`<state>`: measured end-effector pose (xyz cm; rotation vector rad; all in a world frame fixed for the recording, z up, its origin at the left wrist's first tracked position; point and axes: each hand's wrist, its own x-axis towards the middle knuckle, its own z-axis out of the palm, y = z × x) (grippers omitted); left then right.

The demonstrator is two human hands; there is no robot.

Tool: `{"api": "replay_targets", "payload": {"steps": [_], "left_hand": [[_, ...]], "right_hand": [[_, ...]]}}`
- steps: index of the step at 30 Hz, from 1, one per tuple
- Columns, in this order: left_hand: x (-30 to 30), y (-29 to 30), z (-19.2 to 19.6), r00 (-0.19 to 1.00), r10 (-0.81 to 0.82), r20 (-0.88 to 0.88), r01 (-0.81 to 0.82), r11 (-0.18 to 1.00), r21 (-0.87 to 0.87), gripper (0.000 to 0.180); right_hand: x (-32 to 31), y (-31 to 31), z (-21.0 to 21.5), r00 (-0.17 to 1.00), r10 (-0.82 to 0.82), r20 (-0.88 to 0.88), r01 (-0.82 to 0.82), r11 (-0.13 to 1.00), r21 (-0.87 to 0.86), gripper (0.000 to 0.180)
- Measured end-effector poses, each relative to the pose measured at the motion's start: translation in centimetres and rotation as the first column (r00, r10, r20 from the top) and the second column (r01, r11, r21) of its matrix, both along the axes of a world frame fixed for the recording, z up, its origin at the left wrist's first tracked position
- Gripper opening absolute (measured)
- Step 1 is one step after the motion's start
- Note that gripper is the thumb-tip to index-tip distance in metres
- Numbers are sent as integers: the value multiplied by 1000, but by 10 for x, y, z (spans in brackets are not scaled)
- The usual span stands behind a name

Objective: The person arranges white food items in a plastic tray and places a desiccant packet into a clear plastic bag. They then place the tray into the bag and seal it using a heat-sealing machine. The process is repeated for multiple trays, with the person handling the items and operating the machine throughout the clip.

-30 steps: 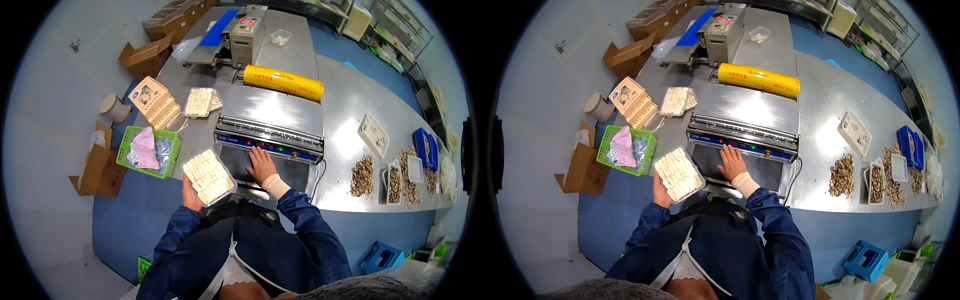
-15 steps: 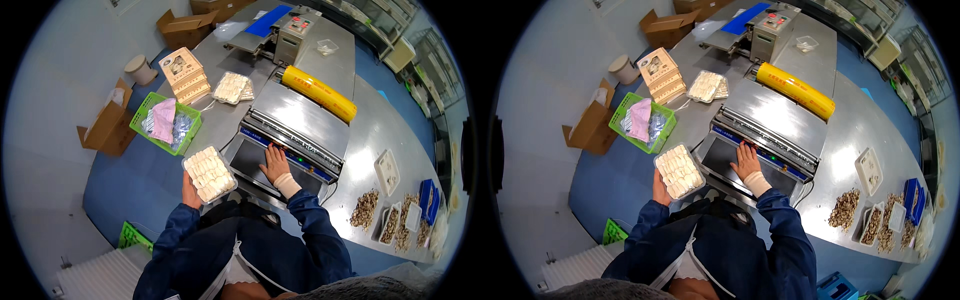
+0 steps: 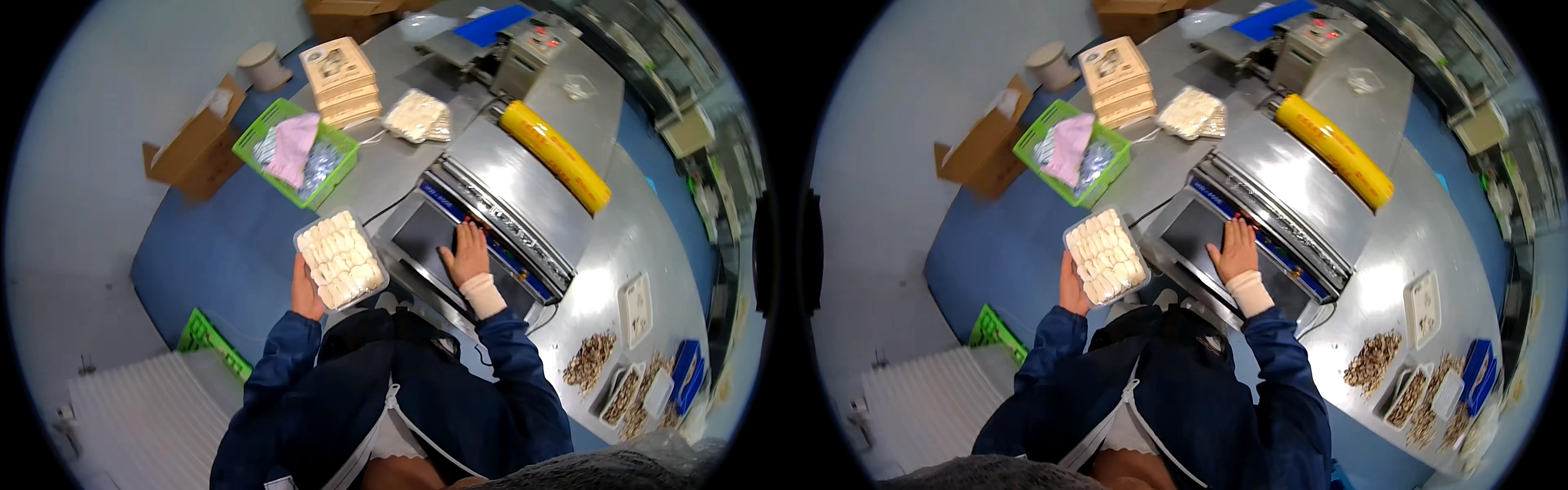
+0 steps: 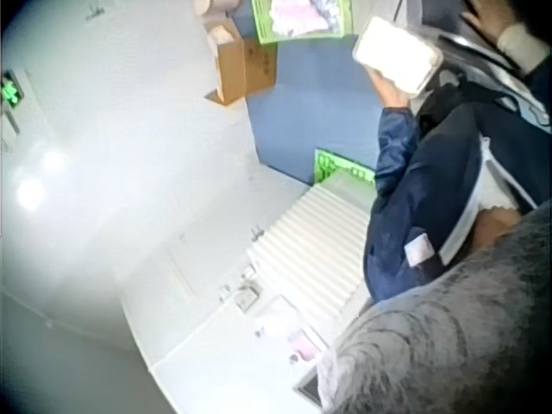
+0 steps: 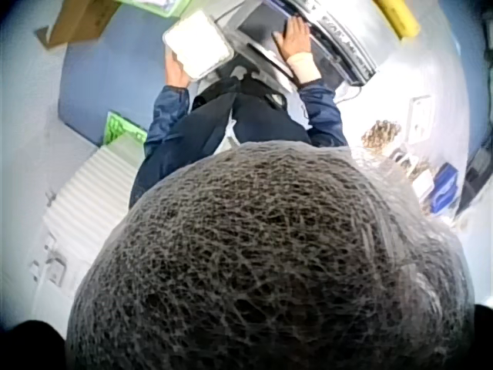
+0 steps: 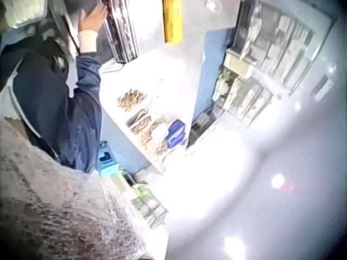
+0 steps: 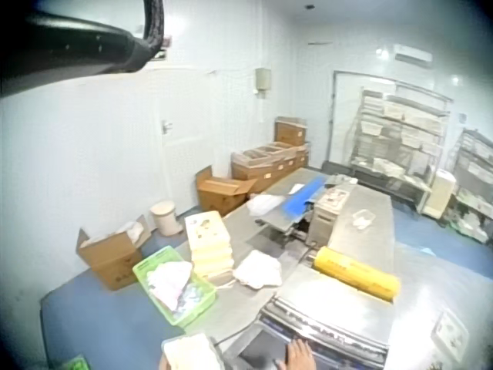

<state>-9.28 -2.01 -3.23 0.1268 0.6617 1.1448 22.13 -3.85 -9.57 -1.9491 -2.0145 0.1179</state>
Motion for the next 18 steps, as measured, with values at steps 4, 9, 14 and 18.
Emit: {"api": "replay_targets", "payload": {"steps": [4, 9, 14, 18], "left_hand": [[-31, -22, -17, 995, 88, 37, -88, 996, -5, 51], [-65, -39, -21, 985, 172, -31, -172, 985, 11, 52], [-82, -58, -3, 984, 177, -8, -177, 984, 12, 52], [-111, -48, -4, 979, 194, -61, -192, 981, 35, 54]], "right_hand": [[-14, -14, 30, 972, 131, -197, -128, 991, 25, 47], [-77, -27, 18, 725, 168, -668, -294, 953, -80, 38], [-166, -47, 24, 247, -133, -960, -607, 751, -260, 39], [-214, -29, 43, 175, -42, -984, -652, 744, -147, 39]]}}
